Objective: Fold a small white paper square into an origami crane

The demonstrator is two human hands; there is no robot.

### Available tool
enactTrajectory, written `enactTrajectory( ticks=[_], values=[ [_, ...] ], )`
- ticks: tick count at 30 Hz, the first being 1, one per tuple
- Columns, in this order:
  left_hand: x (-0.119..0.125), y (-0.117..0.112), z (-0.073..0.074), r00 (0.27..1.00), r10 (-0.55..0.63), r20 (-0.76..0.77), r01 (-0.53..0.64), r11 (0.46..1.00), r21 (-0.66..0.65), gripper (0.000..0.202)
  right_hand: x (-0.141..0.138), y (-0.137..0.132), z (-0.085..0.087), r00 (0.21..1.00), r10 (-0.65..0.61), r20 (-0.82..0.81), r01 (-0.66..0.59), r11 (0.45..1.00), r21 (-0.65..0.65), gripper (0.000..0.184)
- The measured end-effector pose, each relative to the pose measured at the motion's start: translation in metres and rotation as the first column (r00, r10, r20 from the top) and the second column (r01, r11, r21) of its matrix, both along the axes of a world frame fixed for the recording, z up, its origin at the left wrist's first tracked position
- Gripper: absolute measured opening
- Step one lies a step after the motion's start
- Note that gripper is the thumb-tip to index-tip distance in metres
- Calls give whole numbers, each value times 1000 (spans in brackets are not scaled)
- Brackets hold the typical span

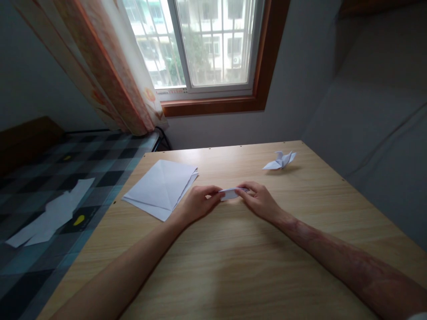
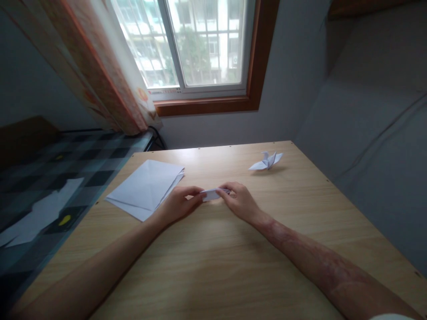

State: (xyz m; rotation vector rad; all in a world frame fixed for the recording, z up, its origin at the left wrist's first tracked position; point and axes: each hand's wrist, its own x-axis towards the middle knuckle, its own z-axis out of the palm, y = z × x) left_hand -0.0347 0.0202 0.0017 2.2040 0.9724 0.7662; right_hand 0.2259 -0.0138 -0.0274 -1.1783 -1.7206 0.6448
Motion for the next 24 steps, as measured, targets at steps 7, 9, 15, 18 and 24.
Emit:
enactTrajectory(
  ticks=[7, 9, 15, 18, 24],
  values=[
    [3, 6, -4, 986, 99, 132, -89, 993, -81, 31, 1, 1, -2, 1000, 6, -23, -5, 998, 64, 24],
    [2, 8, -5, 981, 113, 155, -101, 991, -84, 33, 2, 1, -3, 999, 4, -38, -2, 998, 58, 23],
    [2, 8, -5, 980, 121, 157, -118, 993, -27, 29, 3, 2, -4, 998, 26, -57, -24, 998, 50, 22],
    [3, 7, -5, 979, 121, 161, -123, 992, -1, 27, 3, 1, -4, 996, 61, -66, -57, 997, 51, 25],
    [3, 8, -7, 969, 137, 204, -137, 990, -10, 26, 2, -1, -6, 981, 83, -176, -83, 996, 7, 30]
  ],
)
